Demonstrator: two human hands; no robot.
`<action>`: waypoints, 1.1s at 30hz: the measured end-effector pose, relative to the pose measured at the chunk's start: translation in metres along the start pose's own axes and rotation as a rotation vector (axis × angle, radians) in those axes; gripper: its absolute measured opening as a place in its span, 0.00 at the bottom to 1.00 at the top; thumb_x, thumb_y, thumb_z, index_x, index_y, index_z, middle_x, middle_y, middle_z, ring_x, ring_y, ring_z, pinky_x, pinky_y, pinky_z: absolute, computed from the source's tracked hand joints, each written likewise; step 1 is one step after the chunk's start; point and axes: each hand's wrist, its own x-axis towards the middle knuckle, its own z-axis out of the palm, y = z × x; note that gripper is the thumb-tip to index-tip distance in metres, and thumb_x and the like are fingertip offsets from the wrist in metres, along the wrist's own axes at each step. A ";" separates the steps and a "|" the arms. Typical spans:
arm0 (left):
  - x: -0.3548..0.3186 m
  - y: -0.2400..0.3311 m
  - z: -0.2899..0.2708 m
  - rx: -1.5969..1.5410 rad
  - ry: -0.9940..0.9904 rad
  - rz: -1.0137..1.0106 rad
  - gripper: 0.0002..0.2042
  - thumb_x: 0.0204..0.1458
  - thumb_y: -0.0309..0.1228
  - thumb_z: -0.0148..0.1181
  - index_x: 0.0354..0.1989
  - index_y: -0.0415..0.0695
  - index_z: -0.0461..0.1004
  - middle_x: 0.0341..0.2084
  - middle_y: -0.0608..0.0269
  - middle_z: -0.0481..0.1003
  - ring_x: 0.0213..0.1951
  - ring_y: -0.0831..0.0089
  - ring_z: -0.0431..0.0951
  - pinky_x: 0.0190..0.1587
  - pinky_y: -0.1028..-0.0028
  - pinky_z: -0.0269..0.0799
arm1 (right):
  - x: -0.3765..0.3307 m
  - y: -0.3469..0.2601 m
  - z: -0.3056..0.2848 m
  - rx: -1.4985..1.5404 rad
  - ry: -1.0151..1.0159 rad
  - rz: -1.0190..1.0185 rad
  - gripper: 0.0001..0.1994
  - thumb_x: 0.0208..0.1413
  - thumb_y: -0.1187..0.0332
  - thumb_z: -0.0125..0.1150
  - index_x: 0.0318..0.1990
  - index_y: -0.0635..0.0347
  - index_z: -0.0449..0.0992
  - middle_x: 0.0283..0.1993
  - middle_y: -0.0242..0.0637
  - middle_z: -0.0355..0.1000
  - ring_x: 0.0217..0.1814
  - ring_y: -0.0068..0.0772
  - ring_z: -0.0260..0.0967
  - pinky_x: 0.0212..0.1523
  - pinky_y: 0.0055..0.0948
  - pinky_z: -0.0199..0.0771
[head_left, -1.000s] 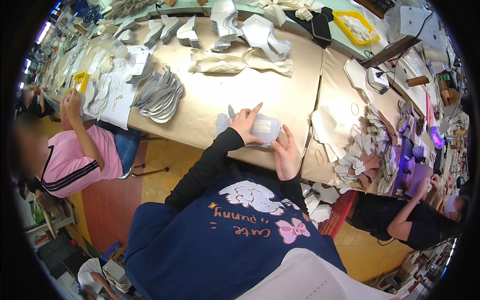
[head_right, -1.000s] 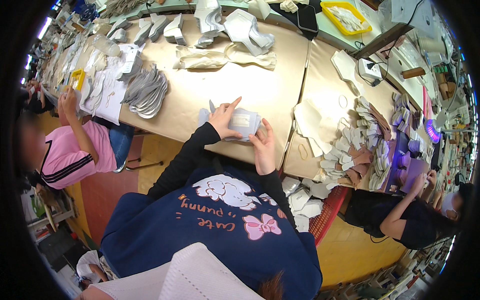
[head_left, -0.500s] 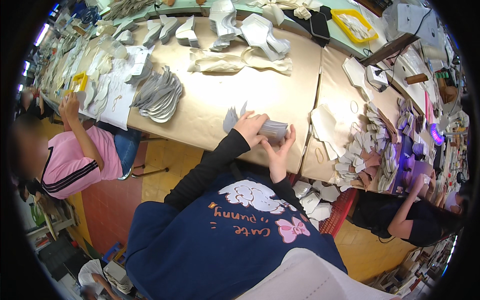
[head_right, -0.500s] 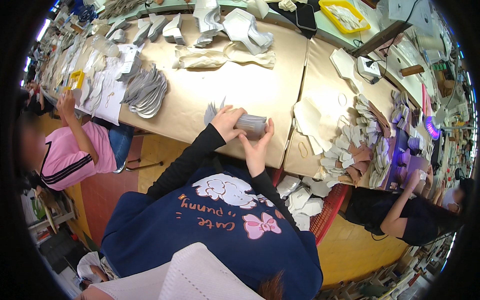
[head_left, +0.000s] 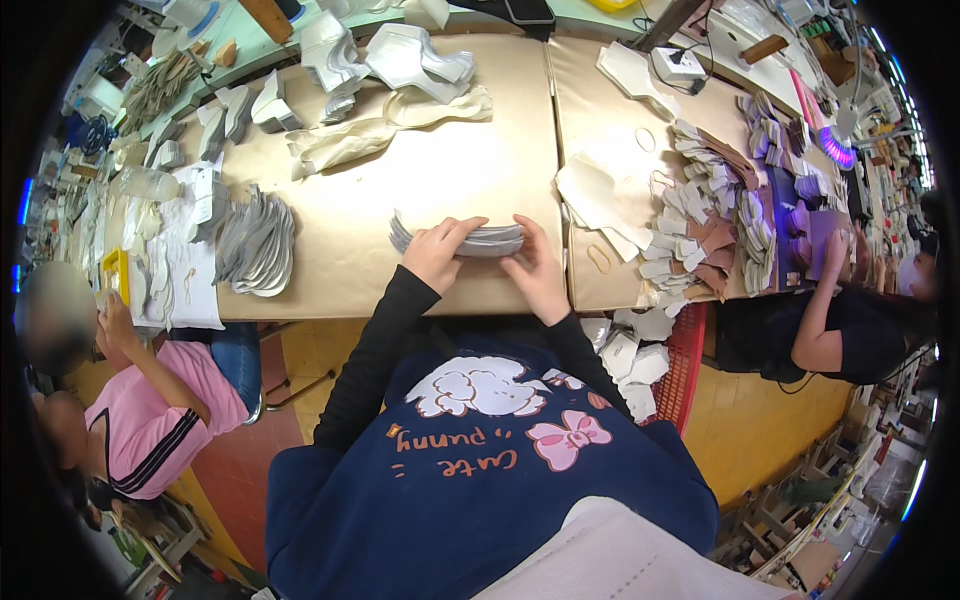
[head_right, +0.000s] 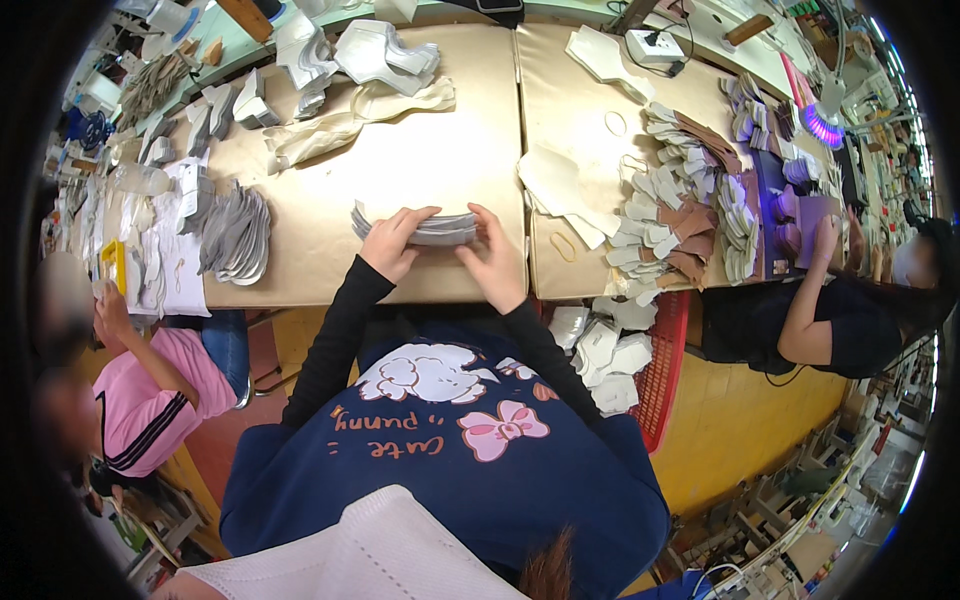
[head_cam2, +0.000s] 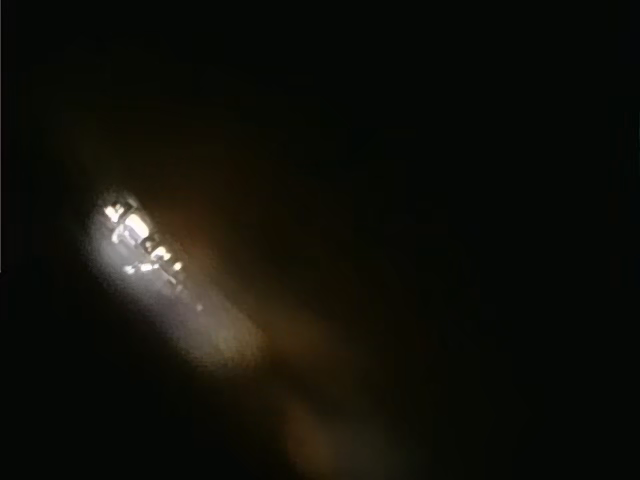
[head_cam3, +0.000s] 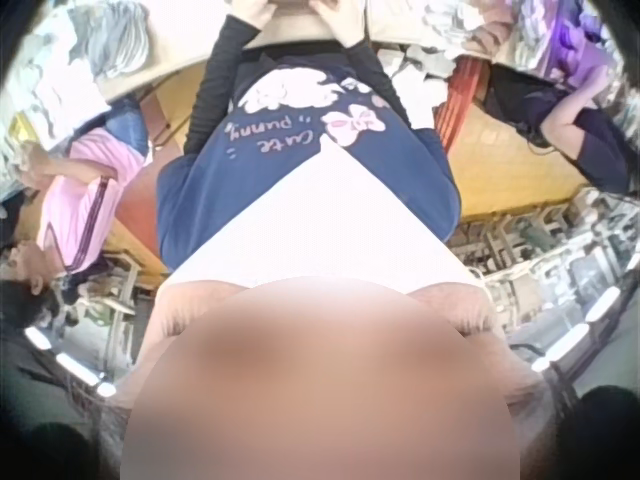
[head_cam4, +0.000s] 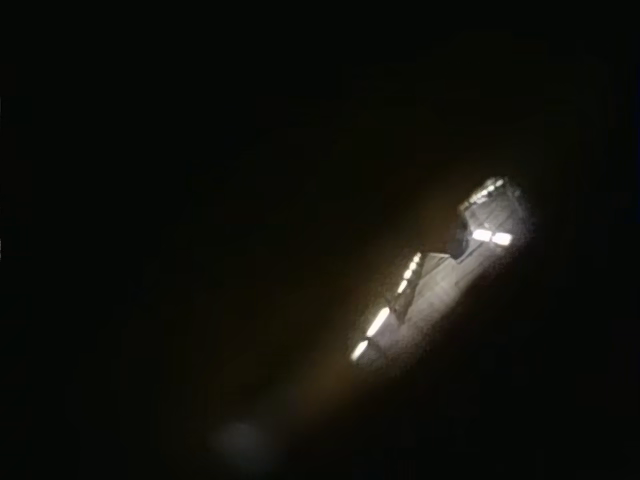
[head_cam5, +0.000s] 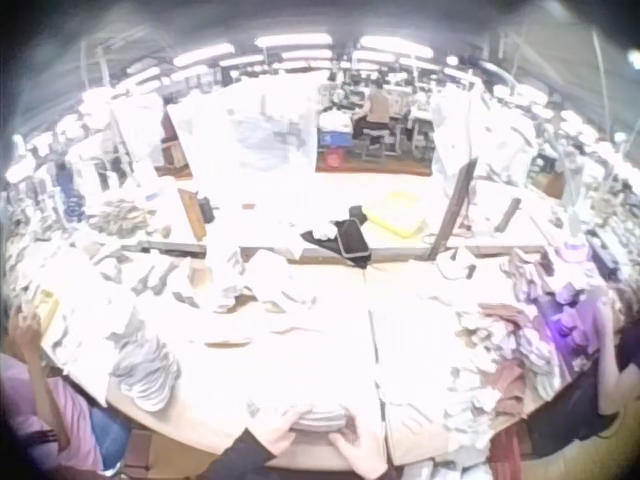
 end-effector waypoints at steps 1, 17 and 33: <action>0.001 0.001 -0.005 -0.099 0.031 -0.012 0.38 0.44 0.24 0.67 0.67 0.53 0.58 0.46 0.49 0.74 0.48 0.50 0.75 0.50 0.62 0.69 | 0.004 -0.003 -0.010 -0.195 0.063 -0.207 0.26 0.54 0.77 0.61 0.62 0.60 0.65 0.59 0.39 0.65 0.60 0.34 0.65 0.64 0.33 0.62; 0.054 -0.082 -0.023 0.053 0.406 -0.136 0.33 0.46 0.42 0.69 0.63 0.49 0.66 0.59 0.48 0.65 0.64 0.49 0.58 0.66 0.56 0.56 | 0.058 0.031 -0.111 -0.854 0.482 -0.114 0.28 0.48 0.64 0.67 0.54 0.70 0.68 0.60 0.53 0.63 0.62 0.54 0.57 0.62 0.47 0.58; 0.145 -0.109 -0.031 -0.062 0.725 -0.489 0.05 0.49 0.21 0.52 0.34 0.42 0.68 0.37 0.49 0.77 0.44 0.50 0.76 0.46 0.57 0.71 | 0.055 0.034 -0.101 -0.386 0.556 -0.189 0.30 0.52 0.75 0.64 0.65 0.60 0.65 0.45 0.46 0.70 0.50 0.41 0.67 0.55 0.37 0.66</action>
